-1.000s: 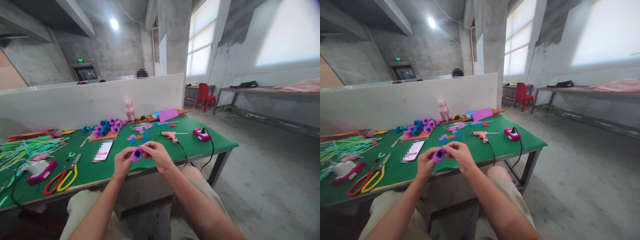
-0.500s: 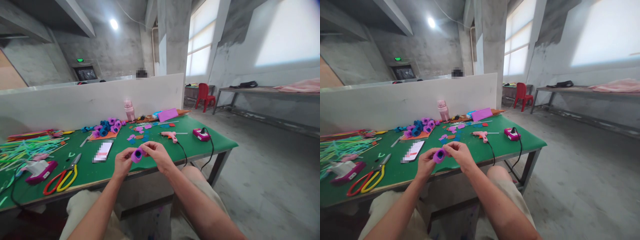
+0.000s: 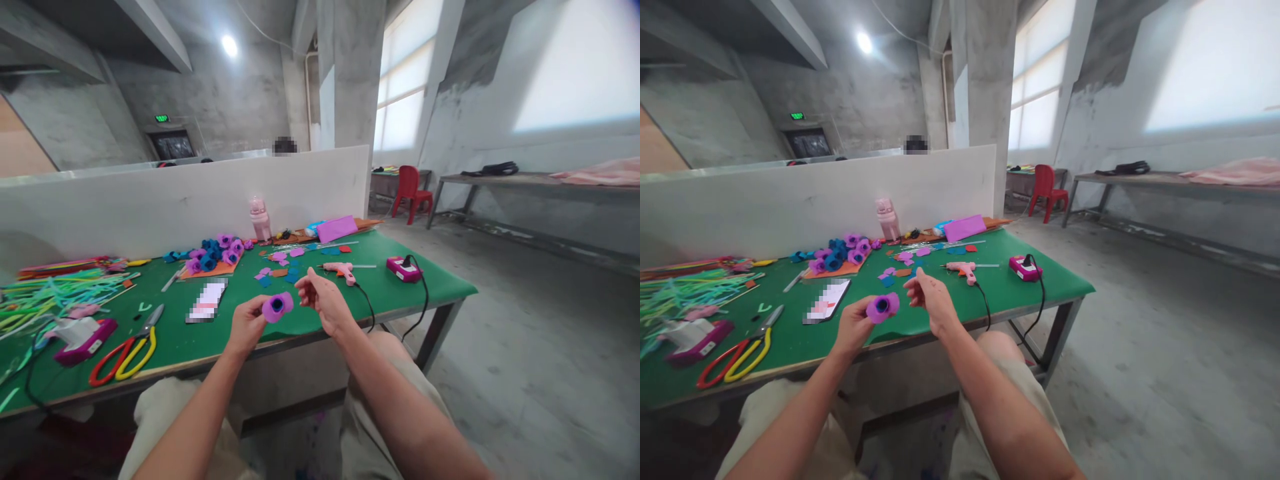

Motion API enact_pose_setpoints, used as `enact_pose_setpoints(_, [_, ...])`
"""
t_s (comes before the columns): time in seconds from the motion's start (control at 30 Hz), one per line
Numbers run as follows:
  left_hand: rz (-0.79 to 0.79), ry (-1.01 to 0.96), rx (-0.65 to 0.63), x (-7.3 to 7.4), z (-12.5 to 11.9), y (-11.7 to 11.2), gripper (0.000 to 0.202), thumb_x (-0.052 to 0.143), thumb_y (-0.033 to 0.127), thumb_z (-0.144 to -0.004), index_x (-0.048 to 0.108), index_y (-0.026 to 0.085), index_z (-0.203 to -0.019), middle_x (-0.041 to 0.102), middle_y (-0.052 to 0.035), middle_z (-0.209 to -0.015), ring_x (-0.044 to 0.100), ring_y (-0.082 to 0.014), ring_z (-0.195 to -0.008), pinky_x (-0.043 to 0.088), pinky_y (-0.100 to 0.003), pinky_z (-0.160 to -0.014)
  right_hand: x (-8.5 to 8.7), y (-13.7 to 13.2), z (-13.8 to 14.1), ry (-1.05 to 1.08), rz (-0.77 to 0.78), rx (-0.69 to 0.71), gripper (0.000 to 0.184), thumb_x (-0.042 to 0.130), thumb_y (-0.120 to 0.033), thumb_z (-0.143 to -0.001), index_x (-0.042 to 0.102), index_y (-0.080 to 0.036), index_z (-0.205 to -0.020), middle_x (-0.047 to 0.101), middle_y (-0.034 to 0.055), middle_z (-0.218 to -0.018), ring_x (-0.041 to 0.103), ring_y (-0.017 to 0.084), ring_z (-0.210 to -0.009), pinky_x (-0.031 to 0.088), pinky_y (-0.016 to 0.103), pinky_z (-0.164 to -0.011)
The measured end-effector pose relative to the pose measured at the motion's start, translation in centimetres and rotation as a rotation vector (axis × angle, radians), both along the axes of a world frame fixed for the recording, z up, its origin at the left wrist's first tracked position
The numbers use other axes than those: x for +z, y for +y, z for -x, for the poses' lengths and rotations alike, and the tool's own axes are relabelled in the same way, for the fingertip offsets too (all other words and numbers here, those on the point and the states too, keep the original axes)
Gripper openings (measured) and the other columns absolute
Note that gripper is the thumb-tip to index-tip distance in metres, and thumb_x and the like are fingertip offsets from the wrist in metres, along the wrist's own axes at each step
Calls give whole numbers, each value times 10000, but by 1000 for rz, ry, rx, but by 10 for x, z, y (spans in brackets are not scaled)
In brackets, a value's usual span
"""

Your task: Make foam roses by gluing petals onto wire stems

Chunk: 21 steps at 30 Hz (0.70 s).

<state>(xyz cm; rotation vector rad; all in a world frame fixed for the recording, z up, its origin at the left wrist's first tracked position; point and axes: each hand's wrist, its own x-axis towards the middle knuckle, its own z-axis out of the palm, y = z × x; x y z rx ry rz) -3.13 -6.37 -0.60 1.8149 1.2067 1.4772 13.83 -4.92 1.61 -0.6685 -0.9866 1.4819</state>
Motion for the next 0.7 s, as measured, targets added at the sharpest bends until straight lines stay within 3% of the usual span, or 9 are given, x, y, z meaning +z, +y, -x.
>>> enact_pose_setpoints(0.1, [16,-70,55,-1,0,3,120,684,237,-634,696,172,-734,682,2,-673,592,-153,-634,473,-261,-623,-1,-1,1,-84,-37,87,470,514,-583,-740,639,-135,-678,558,8,-608,472,76,-489,383,226,-521])
enact_pose_setpoints(0.3, [62,-156,45,-3,-2,6,129,674,287,-664,671,160,-645,659,0,-578,583,-137,-565,466,-251,-590,1,-14,10,-197,-197,97,269,724,-394,-604,599,-160,-654,553,-30,-613,455,77,-540,357,214,-539])
enact_pose_setpoints(0.47, [91,-233,60,-7,-3,8,182,691,315,-649,688,147,-719,667,-13,-575,593,-146,-555,469,-265,-588,0,-7,8,-107,-87,95,256,699,-391,-621,586,-165,-662,532,-38,-589,444,71,-504,366,220,-538])
enact_pose_setpoints(0.6, [98,-333,111,-6,1,14,202,705,312,-637,678,135,-731,651,-10,-553,582,-130,-525,471,-265,-580,-1,2,-15,-181,-77,-9,284,667,-434,-644,576,-167,-670,544,-30,-608,452,75,-510,380,228,-552])
enact_pose_setpoints(0.7, [89,-412,121,-1,6,18,202,706,303,-638,670,132,-740,639,-1,-550,561,-109,-500,462,-246,-550,-2,-3,-51,-533,-267,-71,273,596,-428,-721,589,-162,-660,532,-23,-561,453,95,-520,357,236,-540])
